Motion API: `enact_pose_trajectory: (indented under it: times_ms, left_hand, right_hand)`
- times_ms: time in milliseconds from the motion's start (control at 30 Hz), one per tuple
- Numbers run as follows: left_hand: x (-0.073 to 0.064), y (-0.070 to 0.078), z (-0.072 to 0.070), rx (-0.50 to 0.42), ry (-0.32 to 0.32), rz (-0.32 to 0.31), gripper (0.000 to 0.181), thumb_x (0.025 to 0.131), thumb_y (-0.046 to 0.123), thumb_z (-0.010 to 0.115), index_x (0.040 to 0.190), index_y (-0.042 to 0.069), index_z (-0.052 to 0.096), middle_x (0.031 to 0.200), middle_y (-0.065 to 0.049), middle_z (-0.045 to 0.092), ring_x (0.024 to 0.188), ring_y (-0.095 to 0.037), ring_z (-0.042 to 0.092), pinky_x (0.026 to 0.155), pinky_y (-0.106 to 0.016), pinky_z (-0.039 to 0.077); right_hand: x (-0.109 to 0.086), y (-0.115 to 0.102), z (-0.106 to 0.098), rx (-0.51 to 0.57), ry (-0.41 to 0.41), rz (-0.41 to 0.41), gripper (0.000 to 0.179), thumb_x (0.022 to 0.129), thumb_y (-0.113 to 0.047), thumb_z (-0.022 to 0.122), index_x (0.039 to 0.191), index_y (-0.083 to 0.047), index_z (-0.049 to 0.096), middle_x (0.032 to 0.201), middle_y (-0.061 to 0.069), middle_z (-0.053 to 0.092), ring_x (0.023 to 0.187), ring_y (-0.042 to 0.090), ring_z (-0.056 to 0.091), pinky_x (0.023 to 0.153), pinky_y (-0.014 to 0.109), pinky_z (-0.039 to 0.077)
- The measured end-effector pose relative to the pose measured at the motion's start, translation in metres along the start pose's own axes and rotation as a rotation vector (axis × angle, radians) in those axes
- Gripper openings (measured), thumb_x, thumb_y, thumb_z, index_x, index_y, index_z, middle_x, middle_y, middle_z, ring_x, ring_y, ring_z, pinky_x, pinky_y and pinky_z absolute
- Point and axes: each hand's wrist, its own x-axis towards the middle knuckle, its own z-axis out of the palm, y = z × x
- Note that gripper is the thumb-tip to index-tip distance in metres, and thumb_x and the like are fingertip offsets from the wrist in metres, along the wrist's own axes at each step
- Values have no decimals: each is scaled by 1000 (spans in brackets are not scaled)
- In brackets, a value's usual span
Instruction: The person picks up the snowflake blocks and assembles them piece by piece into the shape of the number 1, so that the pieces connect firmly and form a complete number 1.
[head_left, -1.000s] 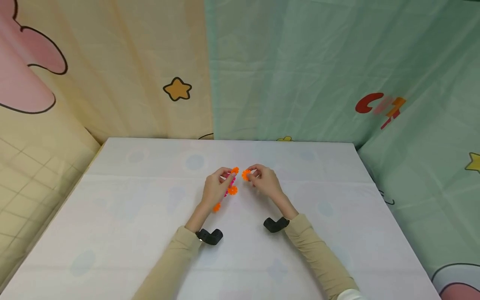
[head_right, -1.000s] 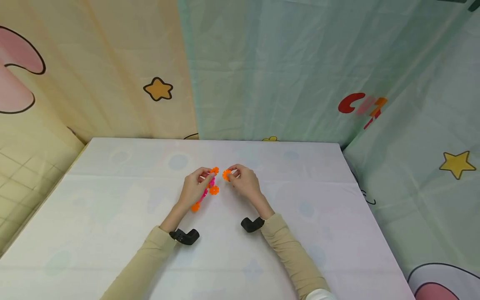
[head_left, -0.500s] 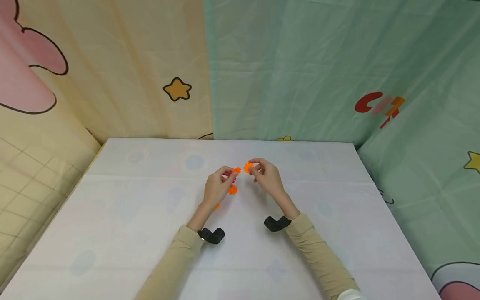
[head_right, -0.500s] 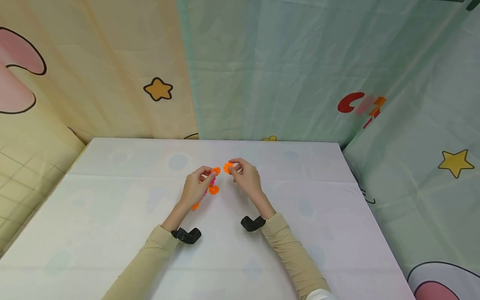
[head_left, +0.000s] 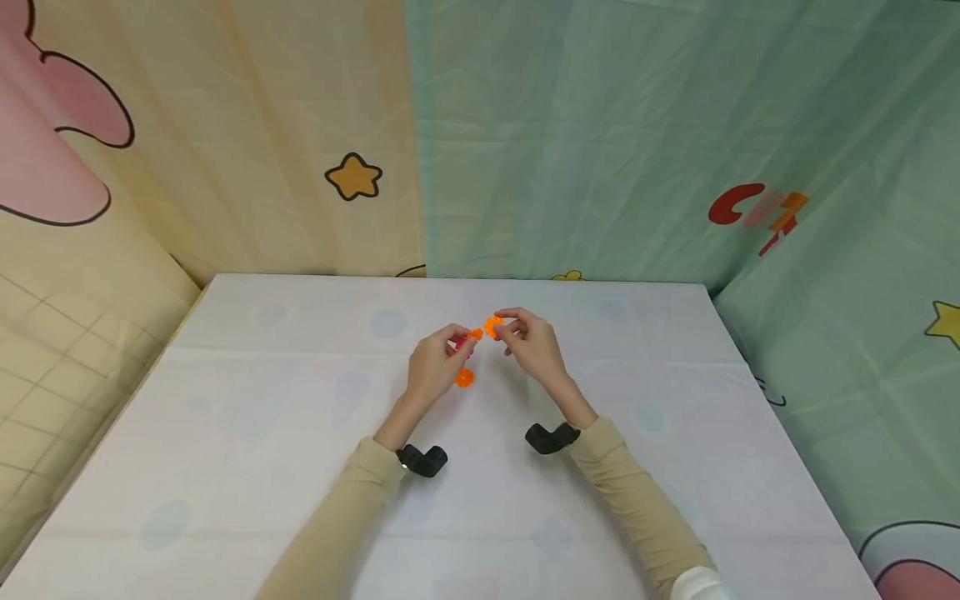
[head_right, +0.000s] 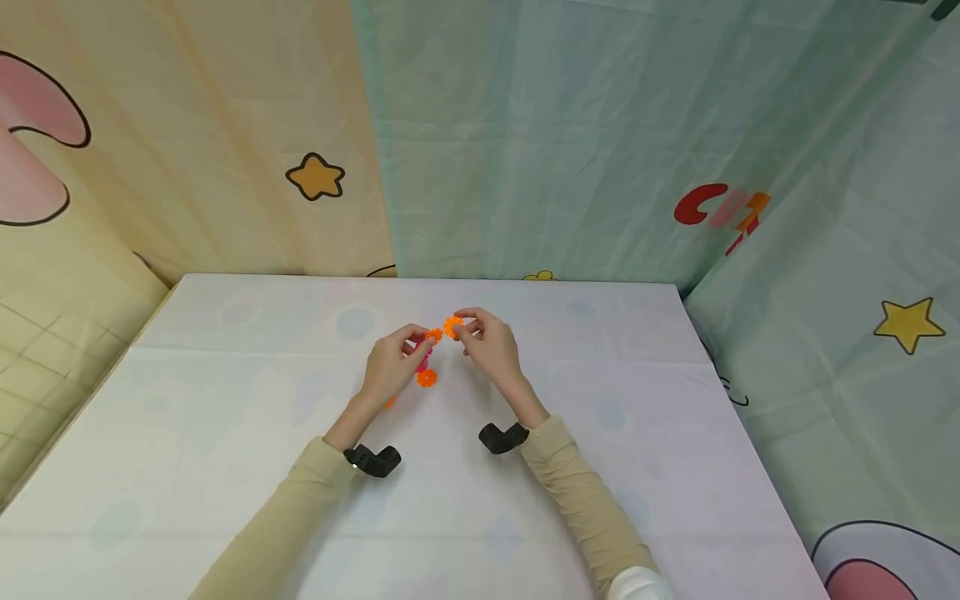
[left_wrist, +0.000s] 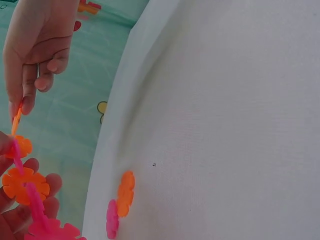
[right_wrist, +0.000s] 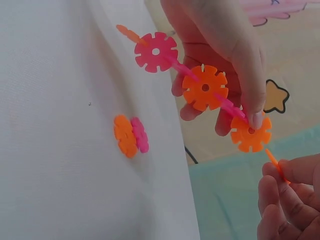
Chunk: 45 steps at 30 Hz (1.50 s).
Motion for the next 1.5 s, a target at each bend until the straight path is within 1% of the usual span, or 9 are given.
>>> enact_pose_trajectory:
  times_ms: [100, 367, 533, 667, 867, 933, 1233, 1367, 1500]
  left_hand:
    - [2, 0, 0, 38, 0, 25, 21, 93, 28, 63, 104, 11, 68, 88, -3, 71, 60, -14, 56, 49, -21, 45]
    - [5, 3, 0, 69, 4, 70, 16, 93, 28, 64, 97, 13, 67, 83, -1, 71, 64, -15, 60, 51, -22, 46]
    - [5, 4, -1, 92, -12, 79, 16, 93, 28, 63, 97, 13, 67, 83, -1, 70, 65, -15, 60, 53, -22, 45]
    - [5, 4, 0, 113, -16, 98, 15, 94, 28, 62, 97, 14, 66, 81, 0, 69, 64, -15, 58, 55, -23, 44]
    - [5, 2, 2, 165, 31, 207, 12, 92, 25, 64, 94, 13, 66, 75, 0, 65, 54, -11, 49, 51, -22, 40]
    - [5, 3, 2, 173, 46, 239, 12, 92, 24, 64, 93, 12, 66, 73, 0, 64, 52, -10, 47, 50, -22, 39]
    - [2, 7, 0, 152, 83, 250, 13, 90, 24, 66, 92, 11, 67, 73, -1, 64, 50, -10, 45, 49, -21, 37]
    - [0, 8, 1, 136, 90, 242, 13, 89, 23, 67, 92, 10, 67, 74, -2, 65, 54, -11, 48, 52, -21, 38]
    - [-3, 8, 3, 121, 92, 245, 14, 89, 23, 67, 93, 10, 67, 74, -2, 65, 57, -13, 52, 54, -21, 40]
  right_hand:
    - [2, 0, 0, -5, 0, 3, 28, 94, -19, 62, 120, -8, 63, 89, 15, 72, 68, 40, 64, 54, 22, 45]
    - [5, -5, 1, -10, -6, 7, 27, 94, -18, 62, 119, -9, 64, 92, 18, 71, 66, 41, 64, 47, 21, 38]
    - [5, -6, 1, -43, 9, -14, 27, 93, -18, 63, 118, -9, 66, 90, 20, 71, 66, 39, 65, 47, 21, 41]
    - [5, -6, 1, -55, 34, -49, 25, 90, -16, 66, 113, -6, 69, 84, 19, 70, 65, 35, 66, 51, 22, 47]
    - [9, -12, -6, -124, 16, -152, 20, 88, -11, 68, 105, -1, 72, 77, 17, 71, 57, 19, 64, 52, 23, 49]
    - [11, -16, -10, -142, -11, -163, 18, 88, -9, 67, 104, 0, 72, 76, 16, 70, 57, 19, 64, 51, 22, 49]
    - [13, -22, -16, -88, -74, -128, 17, 89, -7, 66, 103, -1, 72, 73, 17, 69, 53, 14, 60, 50, 25, 49]
    - [11, -22, -15, -60, -89, -107, 17, 89, -7, 65, 103, 0, 71, 72, 15, 68, 52, 12, 59, 51, 25, 50]
    - [10, -21, -17, -44, -110, -72, 17, 88, -6, 65, 104, -1, 71, 70, 14, 67, 54, 19, 61, 52, 25, 51]
